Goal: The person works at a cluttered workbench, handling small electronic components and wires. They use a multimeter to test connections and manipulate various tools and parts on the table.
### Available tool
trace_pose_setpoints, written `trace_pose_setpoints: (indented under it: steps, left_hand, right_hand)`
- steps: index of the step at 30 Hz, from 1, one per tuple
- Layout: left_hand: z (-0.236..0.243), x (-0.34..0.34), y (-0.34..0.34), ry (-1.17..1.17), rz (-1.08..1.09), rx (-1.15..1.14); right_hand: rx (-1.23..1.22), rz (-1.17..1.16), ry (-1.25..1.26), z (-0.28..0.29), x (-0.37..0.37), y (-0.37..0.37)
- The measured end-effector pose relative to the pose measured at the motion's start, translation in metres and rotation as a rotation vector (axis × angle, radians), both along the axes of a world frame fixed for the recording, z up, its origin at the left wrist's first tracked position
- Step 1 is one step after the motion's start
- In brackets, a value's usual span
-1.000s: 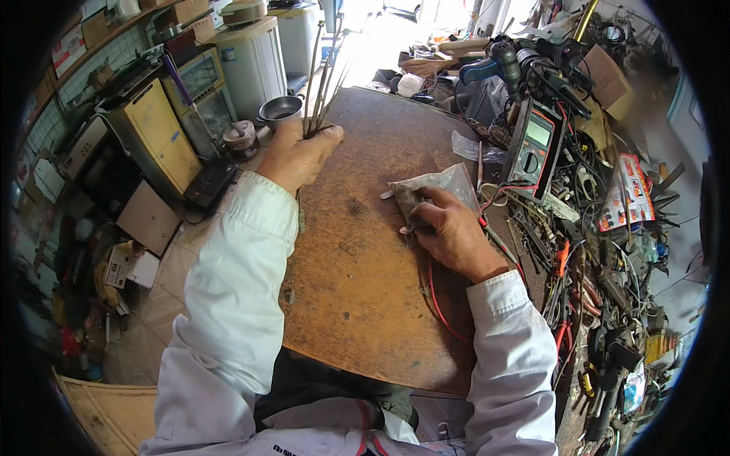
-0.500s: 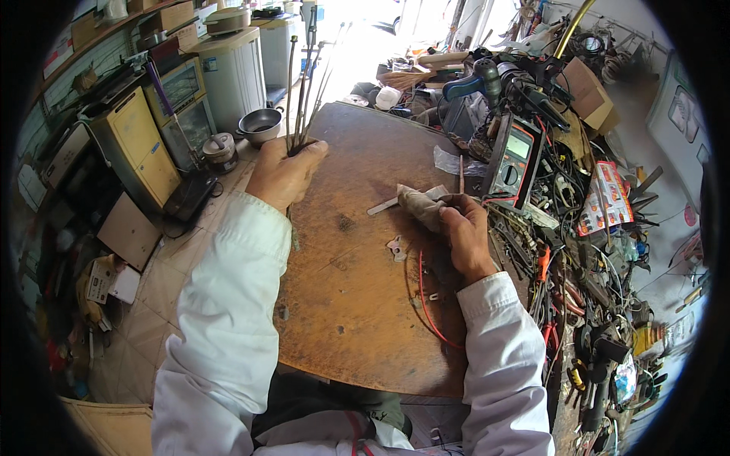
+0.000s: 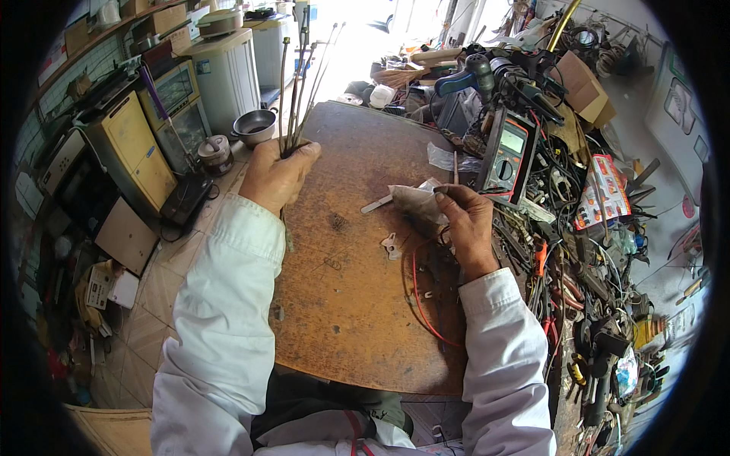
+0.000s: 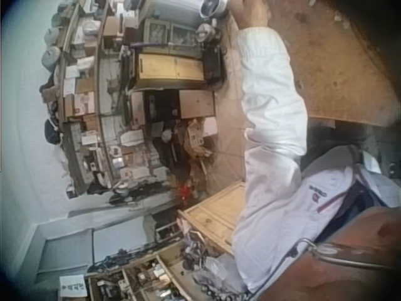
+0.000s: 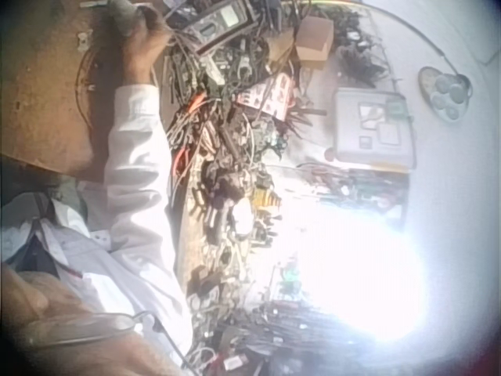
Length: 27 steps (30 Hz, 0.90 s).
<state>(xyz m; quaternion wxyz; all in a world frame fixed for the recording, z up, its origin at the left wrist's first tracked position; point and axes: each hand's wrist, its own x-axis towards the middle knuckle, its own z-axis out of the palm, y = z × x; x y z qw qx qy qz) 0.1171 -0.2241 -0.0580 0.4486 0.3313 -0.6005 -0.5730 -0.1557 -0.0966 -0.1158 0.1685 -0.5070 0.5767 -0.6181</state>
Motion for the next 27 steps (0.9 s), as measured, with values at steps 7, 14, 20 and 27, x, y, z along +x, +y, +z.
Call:
trace_pose_setpoints:
  steps: [7, 14, 20, 27]
  left_hand:
    - [0.001, -0.003, 0.001, -0.036, -0.029, -0.017]
    - [0.003, -0.003, 0.003, -0.042, 0.012, -0.006]
    - [0.009, 0.006, 0.002, -0.002, 0.026, -0.025]
    - [0.012, 0.015, -0.004, 0.032, 0.022, -0.003]
  right_hand:
    - [-0.095, -0.043, -0.116, 0.014, -0.002, 0.006]
    - [-0.222, -0.074, -0.149, 0.036, -0.002, 0.007]
    - [-0.217, -0.138, -0.066, 0.030, -0.016, 0.007]
    - [-0.092, -0.052, 0.080, 0.024, -0.015, 0.007]
